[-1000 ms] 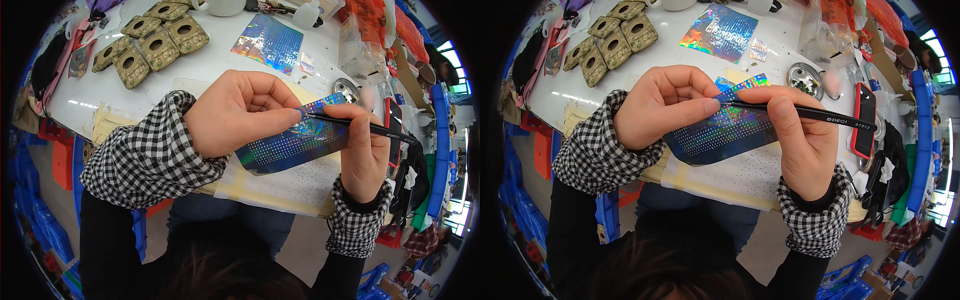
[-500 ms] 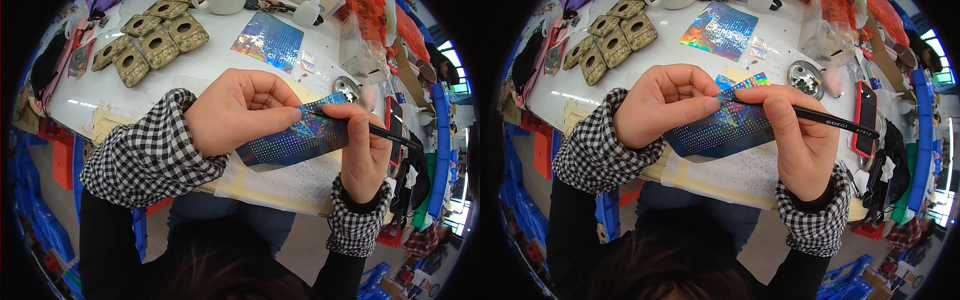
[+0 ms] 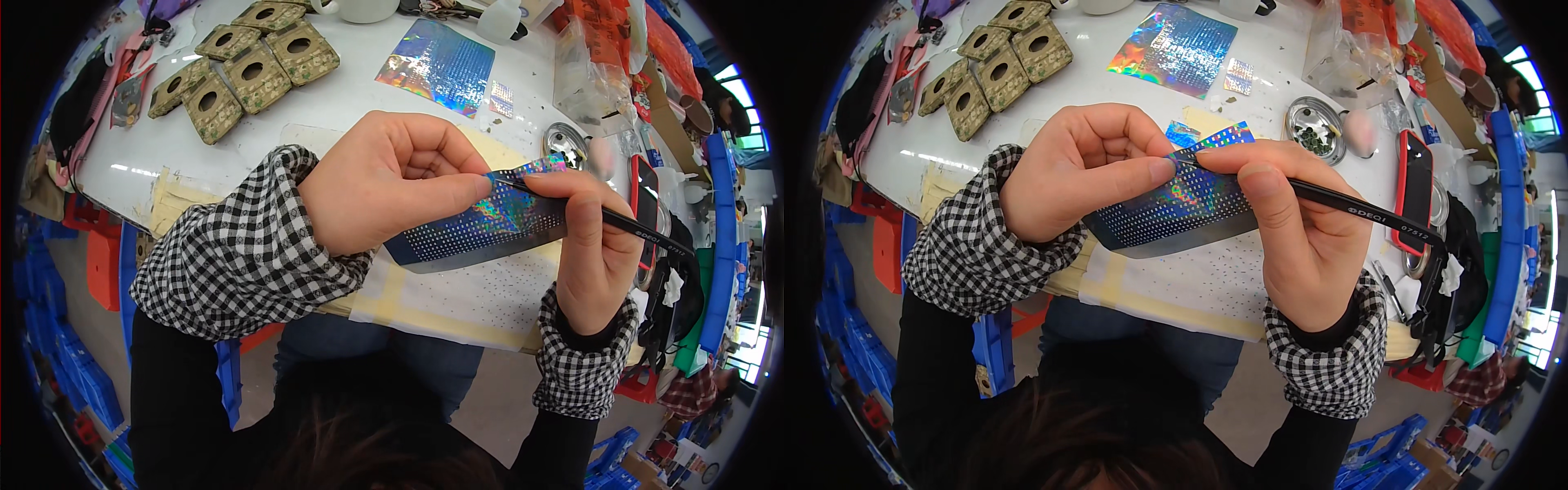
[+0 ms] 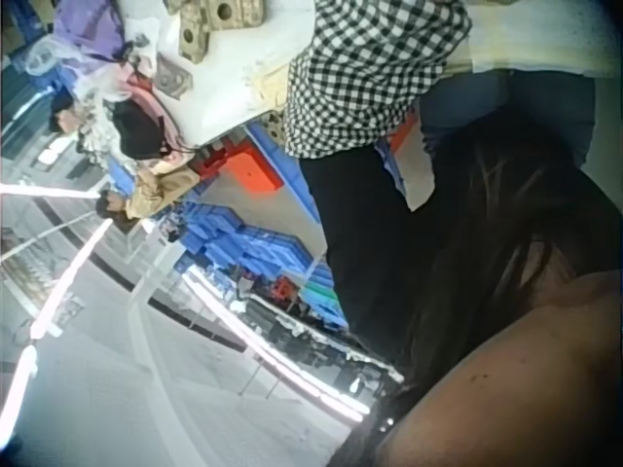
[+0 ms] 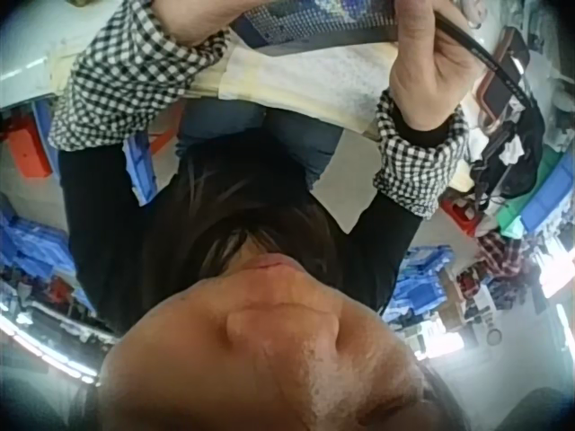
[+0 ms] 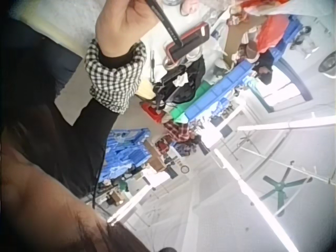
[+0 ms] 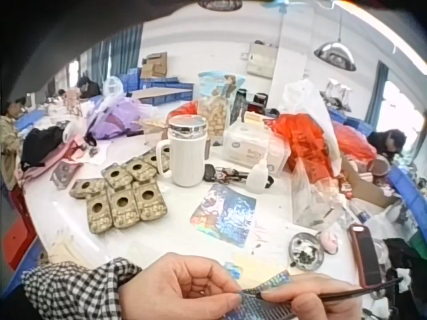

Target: Picking small reflective stickers or components using tweezers and placing them into a molded tray.

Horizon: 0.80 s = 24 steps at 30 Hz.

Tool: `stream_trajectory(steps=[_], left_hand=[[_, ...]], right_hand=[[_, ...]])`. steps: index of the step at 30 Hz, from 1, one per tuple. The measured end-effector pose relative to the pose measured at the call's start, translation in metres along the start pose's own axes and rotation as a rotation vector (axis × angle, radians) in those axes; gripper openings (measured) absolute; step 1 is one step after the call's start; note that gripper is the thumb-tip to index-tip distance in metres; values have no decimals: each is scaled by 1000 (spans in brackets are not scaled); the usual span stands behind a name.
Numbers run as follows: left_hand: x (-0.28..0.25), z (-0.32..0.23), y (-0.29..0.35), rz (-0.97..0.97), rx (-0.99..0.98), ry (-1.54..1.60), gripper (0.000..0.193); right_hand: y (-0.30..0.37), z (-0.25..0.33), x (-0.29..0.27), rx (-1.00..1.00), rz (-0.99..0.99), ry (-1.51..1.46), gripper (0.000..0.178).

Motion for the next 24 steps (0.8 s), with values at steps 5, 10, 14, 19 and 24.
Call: stream_trajectory(steps=[5, 10, 14, 19, 24], left_hand=[[0, -2, 0, -4, -37, 36, 13], [0, -2, 1, -45, -11, 84, 13], [-2, 5, -4, -166, 25, 163, 14], [-2, 7, -4, -157, 32, 138, 15], [-4, 1, 0, -121, 3, 65, 15]], right_hand=[[0, -1, 0, -44, -12, -12, 23], [-1, 8, -5, -314, -27, 446, 32], [8, 14, -3, -530, -113, 621, 39], [11, 8, -2, -333, -3, 327, 41], [9, 9, 1, -229, -179, 89, 47]])
Point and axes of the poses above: each hand's wrist, its own y-axis away from the middle knuckle, its own x-axis out of the palm, z = x × y, the point moved 1 cm from there along -y, towards the middle knuckle, and after that the axes turned 5 degrees about -y, right-handed, at the moved point
